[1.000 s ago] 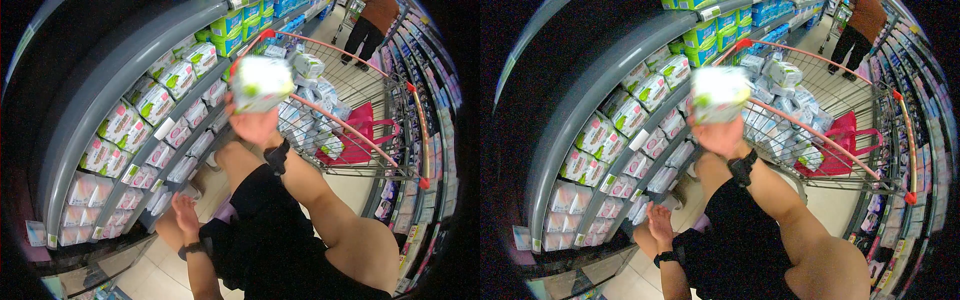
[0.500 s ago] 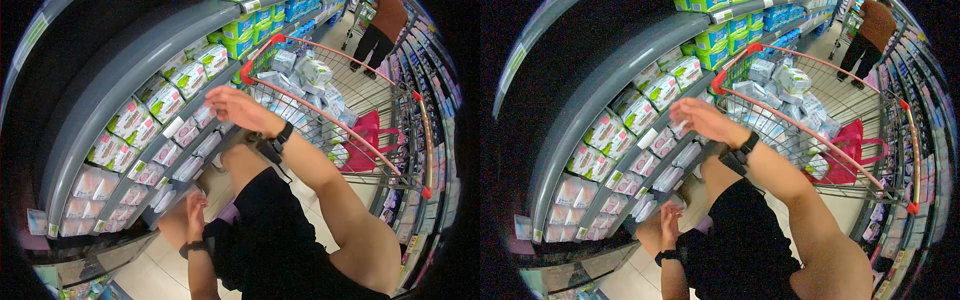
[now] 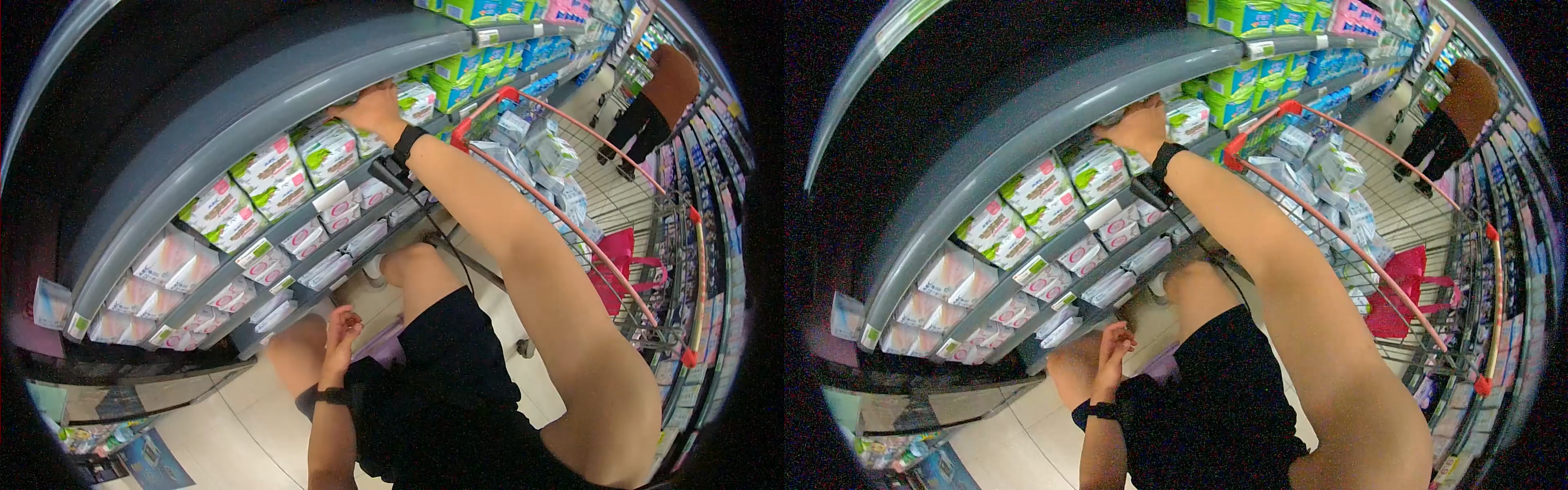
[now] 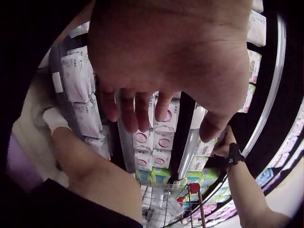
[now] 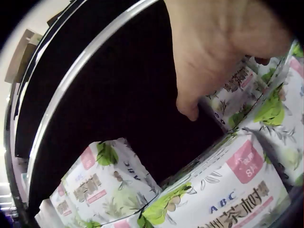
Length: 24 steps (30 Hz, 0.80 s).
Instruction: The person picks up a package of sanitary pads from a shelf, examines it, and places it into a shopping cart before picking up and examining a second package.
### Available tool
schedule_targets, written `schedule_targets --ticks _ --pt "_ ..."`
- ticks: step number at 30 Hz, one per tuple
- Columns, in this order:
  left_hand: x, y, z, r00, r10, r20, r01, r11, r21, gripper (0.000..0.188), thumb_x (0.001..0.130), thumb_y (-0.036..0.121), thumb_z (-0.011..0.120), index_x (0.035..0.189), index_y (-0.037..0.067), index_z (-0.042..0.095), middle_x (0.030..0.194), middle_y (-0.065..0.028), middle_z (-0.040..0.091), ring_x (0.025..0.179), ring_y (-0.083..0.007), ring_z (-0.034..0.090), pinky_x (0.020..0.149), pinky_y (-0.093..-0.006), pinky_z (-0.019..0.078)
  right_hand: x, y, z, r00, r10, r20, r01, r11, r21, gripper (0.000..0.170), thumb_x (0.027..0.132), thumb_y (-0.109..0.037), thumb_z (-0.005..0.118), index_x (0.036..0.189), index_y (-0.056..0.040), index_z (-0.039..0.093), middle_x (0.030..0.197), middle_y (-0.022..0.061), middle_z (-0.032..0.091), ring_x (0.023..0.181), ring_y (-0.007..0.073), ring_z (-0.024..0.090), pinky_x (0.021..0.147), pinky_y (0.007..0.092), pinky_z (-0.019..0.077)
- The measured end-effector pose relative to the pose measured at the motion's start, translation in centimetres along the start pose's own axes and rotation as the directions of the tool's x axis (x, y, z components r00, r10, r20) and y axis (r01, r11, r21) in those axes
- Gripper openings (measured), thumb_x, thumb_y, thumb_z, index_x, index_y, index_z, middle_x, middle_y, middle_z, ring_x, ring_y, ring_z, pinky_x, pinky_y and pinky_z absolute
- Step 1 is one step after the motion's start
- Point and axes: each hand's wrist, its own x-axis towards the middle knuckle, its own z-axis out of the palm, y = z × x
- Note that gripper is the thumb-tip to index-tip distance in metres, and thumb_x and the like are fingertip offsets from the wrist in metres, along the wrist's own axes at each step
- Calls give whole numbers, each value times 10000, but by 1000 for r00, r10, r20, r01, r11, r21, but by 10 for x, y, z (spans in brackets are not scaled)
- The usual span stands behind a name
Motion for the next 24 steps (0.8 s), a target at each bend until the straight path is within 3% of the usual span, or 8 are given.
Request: schedule_targets --ticks 3,6,10,13,16,19,21,24 --pt "1 2 0 1000 2 12 -2 1000 -9 439 909 59 613 1320 113 469 1052 -35 538 999 -151 510 893 -301 421 16 13 51 966 -77 -248 61 996 -71 876 700 -721 652 1366 -160 552 1427 154 511 1319 383 430 1081 515 322" --pt "7 5 1 999 1 39 1 999 -52 443 907 49 618 1316 115 462 1051 -22 530 993 -140 502 882 -290 413 21 -8 22 999 14 -38 -19 992 -125 797 727 -703 627 1334 -189 572 1396 125 538 1275 368 483 1018 532 374" --pt "10 5 2 997 28 65 -27 999 -27 454 895 32 625 1309 122 463 1046 -11 527 974 -128 506 858 -279 413 39 3 39 995 -59 -82 39 971 -235 607 807 -567 606 1290 -199 609 1333 129 585 1183 373 565 932 539 440" --pt "13 3 1 995 59 82 -59 998 -8 471 885 26 633 1311 129 460 1044 -10 527 969 -127 515 847 -276 416 43 14 63 989 24 -146 -49 984 -171 538 830 -503 599 1269 -192 623 1298 131 606 1165 377 577 944 535 443" --pt "13 3 1 993 79 89 -77 997 -18 488 877 34 645 1315 135 456 1044 -13 529 974 -130 521 841 -278 420 36 5 45 998 62 19 -58 985 -165 470 913 -375 526 1326 -156 581 1367 149 561 1228 371 544 953 518 478" --pt "12 0 -2 993 73 95 -72 997 -14 494 874 45 654 1316 139 456 1045 -16 529 979 -134 523 839 -280 421 33 -3 22 992 -108 67 122 959 -255 444 901 -371 579 1280 -141 604 1354 139 575 1175 391 567 908 514 493" --pt "10 -2 -3 993 79 89 -79 997 1 488 876 51 656 1314 138 458 1043 -17 530 978 -134 523 838 -280 421 18 7 27 989 -119 -90 125 991 56 514 854 -328 663 1292 -89 540 1327 166 566 1157 381 562 916 484 478" --pt "9 -1 -2 994 90 69 -92 995 32 473 880 60 657 1306 133 463 1038 -18 530 972 -131 524 834 -280 422 -20 -4 3 959 33 -282 89 908 409 707 728 -326 800 1267 -33 449 1235 215 524 1147 389 516 950 475 436"
